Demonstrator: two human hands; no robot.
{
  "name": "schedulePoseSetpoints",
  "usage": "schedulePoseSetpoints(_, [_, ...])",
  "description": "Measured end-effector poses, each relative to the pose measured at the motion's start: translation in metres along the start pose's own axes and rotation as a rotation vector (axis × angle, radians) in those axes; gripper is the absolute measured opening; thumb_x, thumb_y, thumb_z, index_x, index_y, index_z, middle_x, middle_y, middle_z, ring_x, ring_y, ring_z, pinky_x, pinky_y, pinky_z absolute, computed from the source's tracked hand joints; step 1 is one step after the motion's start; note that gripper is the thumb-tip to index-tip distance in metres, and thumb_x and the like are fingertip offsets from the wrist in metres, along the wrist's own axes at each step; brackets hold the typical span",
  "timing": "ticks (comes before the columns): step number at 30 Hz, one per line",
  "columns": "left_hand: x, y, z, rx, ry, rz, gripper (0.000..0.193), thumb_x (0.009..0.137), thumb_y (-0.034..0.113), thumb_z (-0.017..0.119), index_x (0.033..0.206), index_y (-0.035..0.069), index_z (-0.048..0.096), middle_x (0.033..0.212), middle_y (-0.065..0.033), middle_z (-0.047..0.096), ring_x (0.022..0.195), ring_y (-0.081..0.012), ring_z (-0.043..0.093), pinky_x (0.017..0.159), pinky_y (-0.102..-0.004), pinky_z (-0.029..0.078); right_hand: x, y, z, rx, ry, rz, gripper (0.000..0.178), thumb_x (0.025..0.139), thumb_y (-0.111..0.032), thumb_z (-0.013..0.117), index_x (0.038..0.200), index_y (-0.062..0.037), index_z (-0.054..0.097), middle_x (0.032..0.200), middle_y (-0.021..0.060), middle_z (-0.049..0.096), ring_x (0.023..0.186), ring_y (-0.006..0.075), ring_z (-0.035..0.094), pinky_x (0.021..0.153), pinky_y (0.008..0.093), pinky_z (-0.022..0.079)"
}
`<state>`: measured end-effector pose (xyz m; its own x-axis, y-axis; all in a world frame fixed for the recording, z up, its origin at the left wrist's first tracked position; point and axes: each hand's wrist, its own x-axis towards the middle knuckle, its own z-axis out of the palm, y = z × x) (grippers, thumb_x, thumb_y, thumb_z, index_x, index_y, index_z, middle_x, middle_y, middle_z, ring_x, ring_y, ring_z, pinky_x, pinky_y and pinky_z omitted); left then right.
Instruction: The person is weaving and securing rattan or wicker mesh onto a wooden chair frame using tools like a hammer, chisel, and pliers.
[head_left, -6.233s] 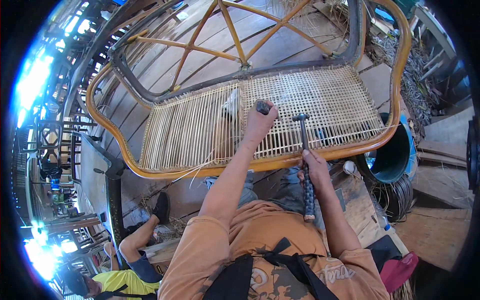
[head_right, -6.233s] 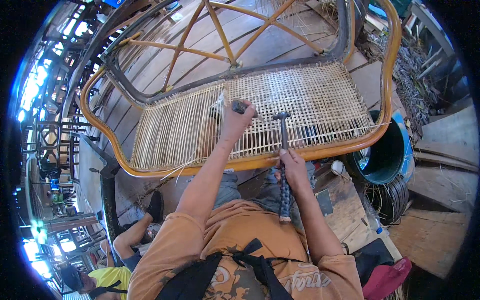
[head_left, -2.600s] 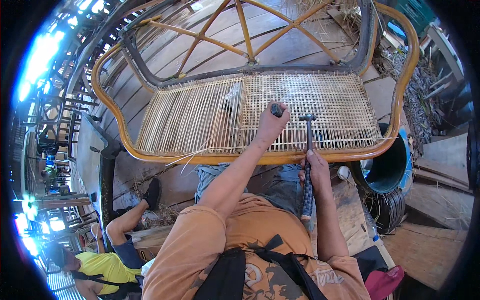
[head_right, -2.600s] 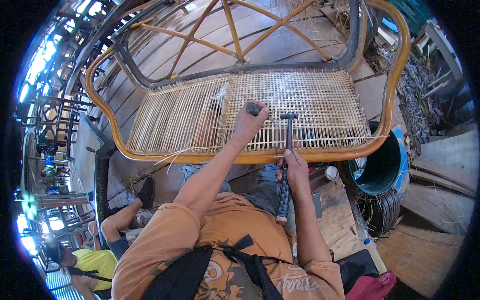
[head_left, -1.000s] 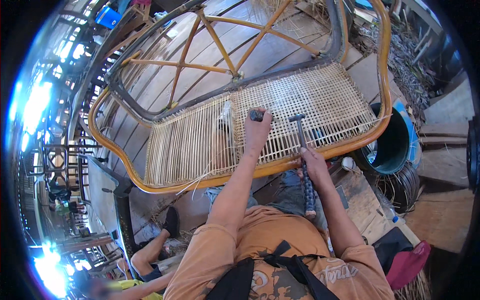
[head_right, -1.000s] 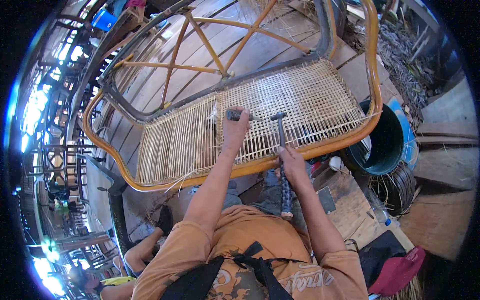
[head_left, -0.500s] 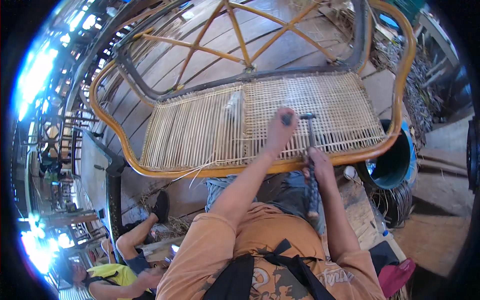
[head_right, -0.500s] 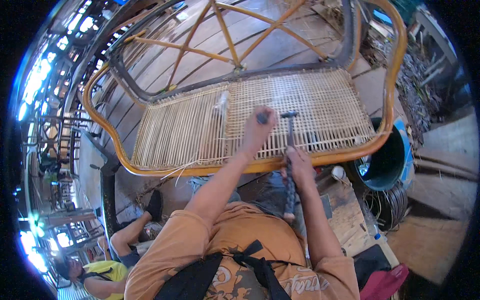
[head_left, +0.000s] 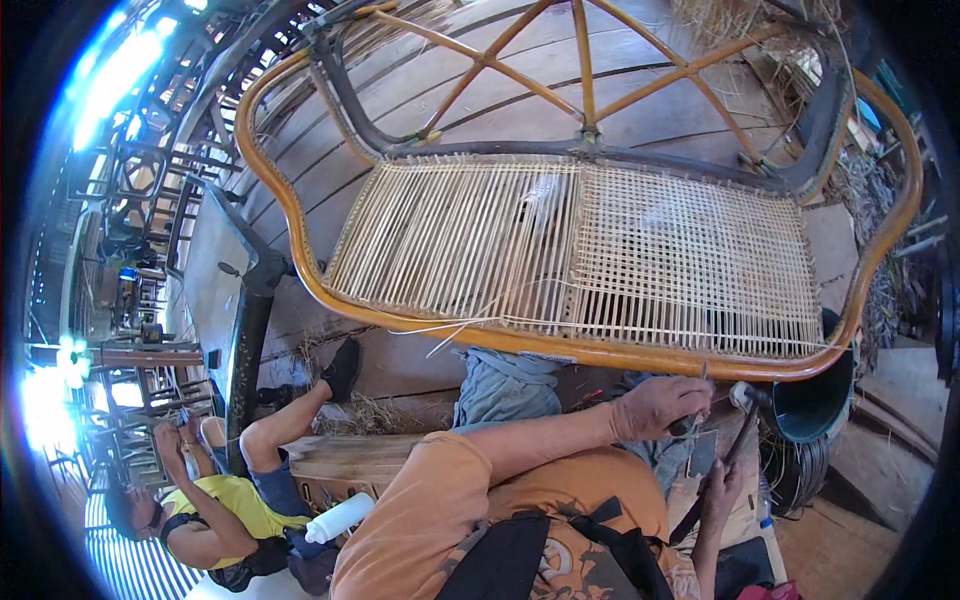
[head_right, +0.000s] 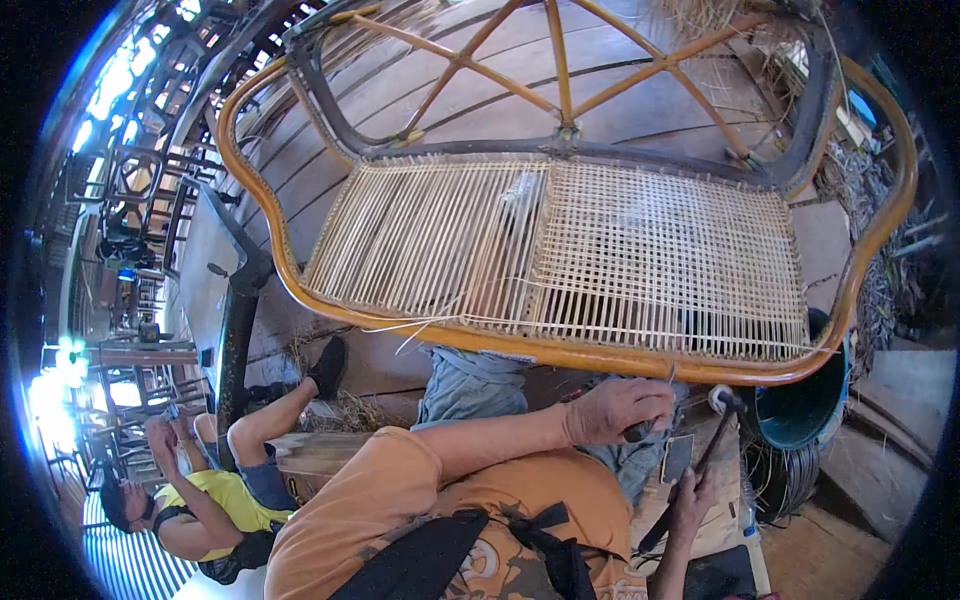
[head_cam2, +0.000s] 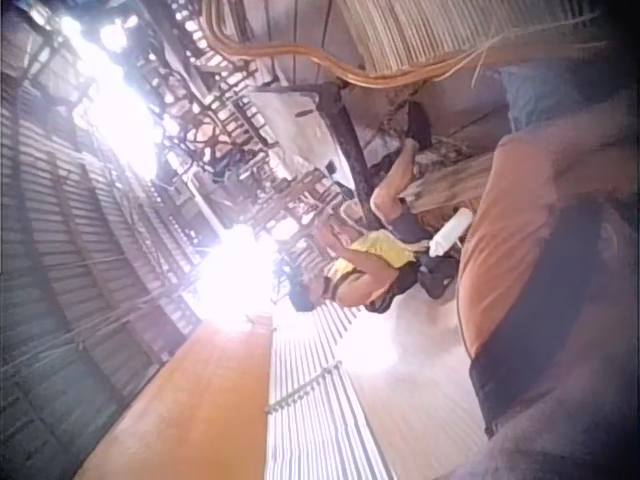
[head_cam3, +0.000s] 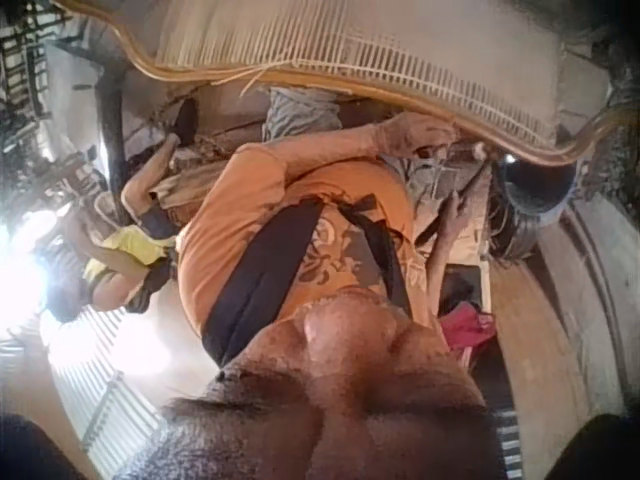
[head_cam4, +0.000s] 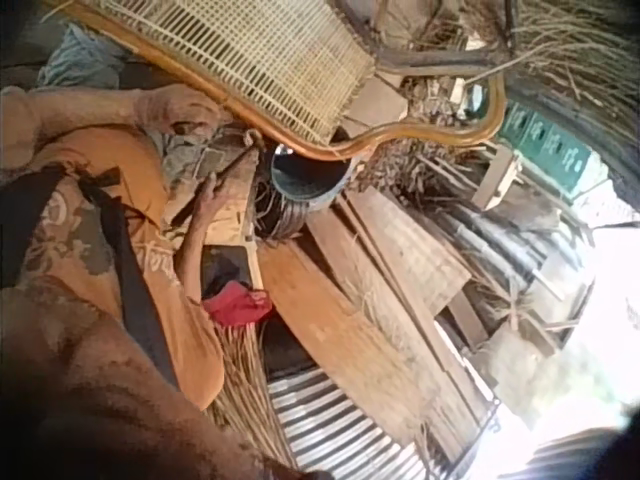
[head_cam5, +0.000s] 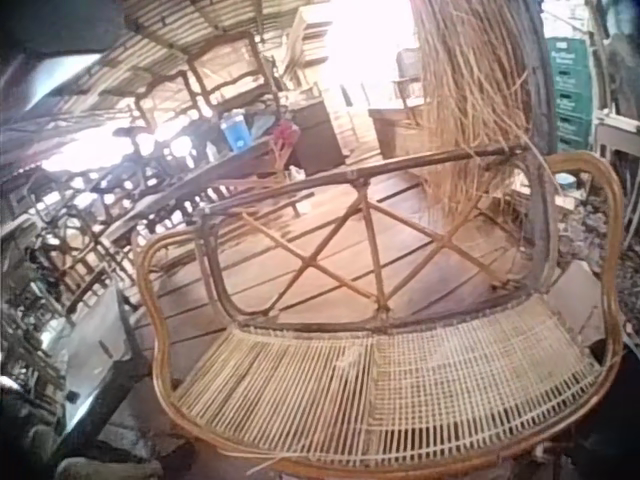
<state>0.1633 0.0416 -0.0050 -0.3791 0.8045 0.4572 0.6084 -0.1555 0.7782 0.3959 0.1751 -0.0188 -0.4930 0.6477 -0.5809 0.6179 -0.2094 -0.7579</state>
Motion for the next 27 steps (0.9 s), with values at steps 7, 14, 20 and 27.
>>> schedulePoseSetpoints(7, [-0.010,0.002,-0.039,0.071,0.007,-0.205,0.032,0.075,0.011,0.067,0.104,0.007,0.054,0.114,-0.0120,0.054,0.102,-0.0299,0.057,0.083,-0.0368,0.049,-0.011,0.100,-0.025,-0.515,0.242,-0.259,0.017,0.086,-0.012,0.056,0.085,-0.0002,0.044,0.067,0.0113,0.042,0.062,0.0230,0.041,0.060,0.0352,0.039])
schedulePoseSetpoints(14, [-0.003,0.001,-0.032,0.039,-0.042,-0.175,0.056,0.063,0.006,0.072,0.114,0.007,0.049,0.126,-0.0124,0.046,0.115,-0.0318,0.048,0.091,-0.0400,0.044,-0.015,0.139,-0.026,-0.552,0.198,-0.183,0.018,0.086,-0.013,0.055,0.092,0.0007,0.046,0.076,0.0163,0.048,0.072,0.0305,0.047,0.069,0.0367,0.041])
schedulePoseSetpoints(20, [-0.007,0.007,-0.037,0.000,-0.071,-0.162,0.057,0.058,0.003,0.068,0.111,0.005,0.048,0.123,-0.0158,0.044,0.114,-0.0369,0.046,0.092,-0.0412,0.042,-0.023,0.092,0.004,-0.201,0.002,0.147,0.029,0.090,-0.018,0.049,0.106,0.0058,0.050,0.098,0.0225,0.055,0.091,0.0323,0.053,0.082,0.0400,0.041])
schedulePoseSetpoints(27, [0.012,0.036,-0.041,-0.106,-0.002,-0.076,0.044,0.065,0.011,0.064,0.106,0.006,0.047,0.114,-0.0169,0.044,0.103,-0.0377,0.049,0.082,-0.0435,0.044,0.167,-0.025,0.062,0.166,-0.383,-0.061,0.041,0.087,-0.032,0.053,0.113,-0.0001,0.048,0.108,0.0161,0.051,0.101,0.0274,0.048,0.088,0.0381,0.037])
